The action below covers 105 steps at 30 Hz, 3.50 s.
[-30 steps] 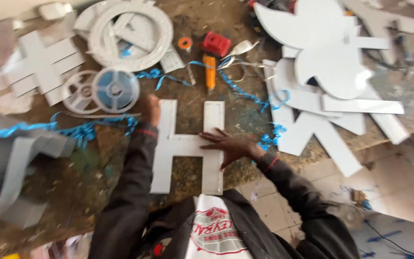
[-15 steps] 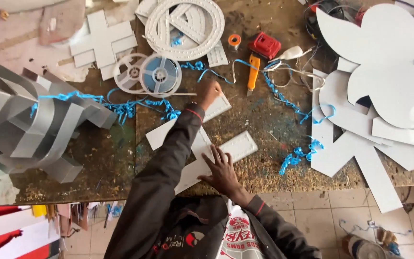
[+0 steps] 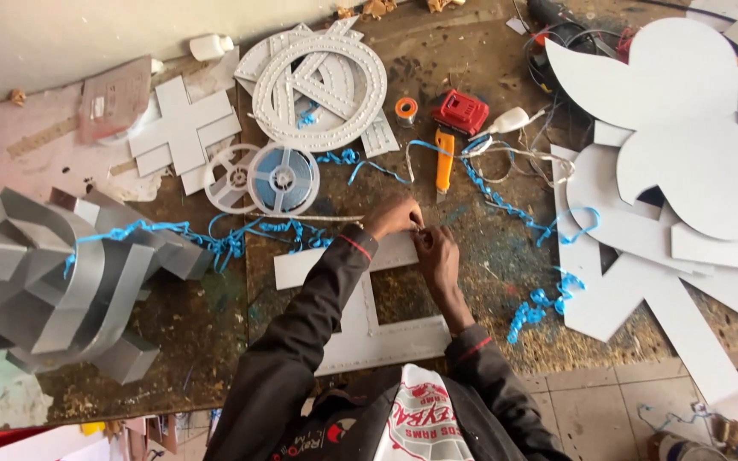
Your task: The person assembles a large white letter 'H' on a workbench by attaching a strip of LED lights to its edges. They use a utility knife to cut the light strip and their hands to press it into place along the contours of the letter.
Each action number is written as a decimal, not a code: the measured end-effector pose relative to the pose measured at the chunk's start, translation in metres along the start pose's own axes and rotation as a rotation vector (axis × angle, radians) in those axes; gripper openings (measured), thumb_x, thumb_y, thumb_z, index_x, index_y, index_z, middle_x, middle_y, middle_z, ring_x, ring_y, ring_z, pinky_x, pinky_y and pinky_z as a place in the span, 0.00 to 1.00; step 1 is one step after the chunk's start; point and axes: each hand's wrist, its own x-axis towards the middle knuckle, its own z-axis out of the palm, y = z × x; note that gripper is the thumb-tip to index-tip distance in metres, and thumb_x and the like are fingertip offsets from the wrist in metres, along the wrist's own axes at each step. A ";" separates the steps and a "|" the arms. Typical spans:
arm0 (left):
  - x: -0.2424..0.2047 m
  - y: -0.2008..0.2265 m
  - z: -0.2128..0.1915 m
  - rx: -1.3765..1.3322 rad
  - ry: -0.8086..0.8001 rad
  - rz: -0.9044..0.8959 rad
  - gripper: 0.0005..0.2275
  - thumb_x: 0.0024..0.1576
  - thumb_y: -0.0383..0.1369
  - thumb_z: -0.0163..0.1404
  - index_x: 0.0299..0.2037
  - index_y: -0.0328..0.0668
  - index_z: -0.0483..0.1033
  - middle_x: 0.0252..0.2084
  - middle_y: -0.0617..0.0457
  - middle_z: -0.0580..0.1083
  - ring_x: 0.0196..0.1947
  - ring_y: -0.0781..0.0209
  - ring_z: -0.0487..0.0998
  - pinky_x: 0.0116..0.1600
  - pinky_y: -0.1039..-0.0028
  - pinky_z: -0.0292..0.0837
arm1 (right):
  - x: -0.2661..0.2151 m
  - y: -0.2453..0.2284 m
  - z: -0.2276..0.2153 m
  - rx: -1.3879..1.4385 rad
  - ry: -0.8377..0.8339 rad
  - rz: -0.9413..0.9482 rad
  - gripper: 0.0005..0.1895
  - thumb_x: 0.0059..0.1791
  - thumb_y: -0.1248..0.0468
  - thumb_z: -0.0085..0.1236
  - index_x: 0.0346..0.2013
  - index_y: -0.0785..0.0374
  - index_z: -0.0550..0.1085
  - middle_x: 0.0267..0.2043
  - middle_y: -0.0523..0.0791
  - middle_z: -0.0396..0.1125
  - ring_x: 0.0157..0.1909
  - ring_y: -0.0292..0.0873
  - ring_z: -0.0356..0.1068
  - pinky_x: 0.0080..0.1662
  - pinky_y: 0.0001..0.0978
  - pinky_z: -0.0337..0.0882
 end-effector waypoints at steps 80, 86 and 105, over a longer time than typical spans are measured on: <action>-0.118 0.044 -0.057 -0.359 -0.089 -0.080 0.19 0.68 0.48 0.56 0.54 0.37 0.78 0.43 0.30 0.82 0.44 0.29 0.85 0.48 0.47 0.76 | 0.000 0.027 0.025 -0.239 0.196 -0.242 0.11 0.51 0.49 0.68 0.41 0.49 0.81 0.39 0.41 0.70 0.49 0.52 0.78 0.47 0.48 0.81; -0.094 0.003 0.034 -0.369 0.035 -0.081 0.12 0.72 0.41 0.55 0.51 0.41 0.73 0.38 0.39 0.78 0.38 0.40 0.82 0.45 0.50 0.75 | -0.017 0.013 0.012 -0.178 0.149 -0.199 0.16 0.50 0.61 0.63 0.53 0.54 0.77 0.40 0.45 0.68 0.49 0.57 0.77 0.47 0.56 0.79; -0.081 -0.012 0.052 -0.670 0.079 -0.264 0.16 0.78 0.44 0.44 0.56 0.37 0.77 0.48 0.37 0.80 0.51 0.43 0.84 0.53 0.47 0.78 | -0.025 0.000 -0.027 0.106 0.106 -0.204 0.21 0.49 0.61 0.84 0.49 0.66 0.80 0.53 0.52 0.69 0.47 0.61 0.82 0.44 0.52 0.87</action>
